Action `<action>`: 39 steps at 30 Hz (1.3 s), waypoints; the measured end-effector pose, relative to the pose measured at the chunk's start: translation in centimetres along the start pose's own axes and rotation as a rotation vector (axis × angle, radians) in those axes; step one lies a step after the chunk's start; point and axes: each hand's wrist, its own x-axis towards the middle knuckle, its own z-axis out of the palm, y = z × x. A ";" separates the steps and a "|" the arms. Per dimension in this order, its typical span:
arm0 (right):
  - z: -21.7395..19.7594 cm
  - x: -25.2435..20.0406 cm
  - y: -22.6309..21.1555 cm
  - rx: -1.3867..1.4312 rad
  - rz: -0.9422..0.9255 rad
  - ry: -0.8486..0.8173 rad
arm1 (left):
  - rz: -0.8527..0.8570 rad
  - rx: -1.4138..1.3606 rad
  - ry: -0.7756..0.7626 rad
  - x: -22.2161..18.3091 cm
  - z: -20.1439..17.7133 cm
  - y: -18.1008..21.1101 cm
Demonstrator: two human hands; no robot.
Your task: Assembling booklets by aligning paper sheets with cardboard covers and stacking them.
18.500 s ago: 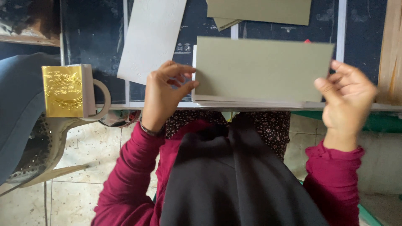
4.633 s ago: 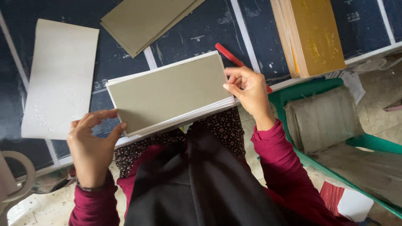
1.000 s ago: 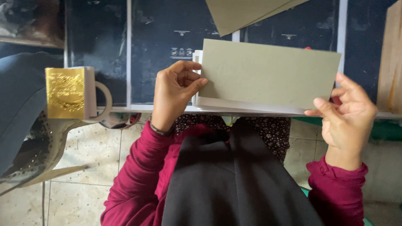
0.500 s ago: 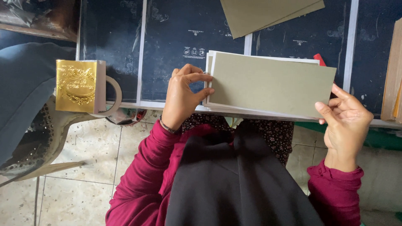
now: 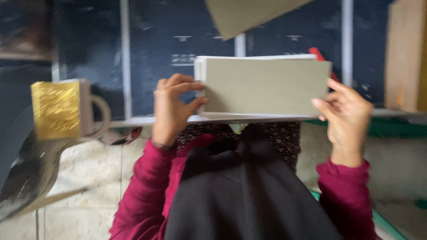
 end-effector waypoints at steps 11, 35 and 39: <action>-1.5 2.2 0.4 -0.037 -0.181 -0.154 | -0.039 0.085 -0.061 0.0 -0.2 1.9; -1.4 1.8 -1.7 -0.488 -0.275 -0.188 | 0.002 0.443 -0.092 -0.6 0.2 2.8; -1.2 2.5 -1.8 -0.595 -0.304 -0.200 | 0.091 0.647 -0.070 0.0 -0.1 4.2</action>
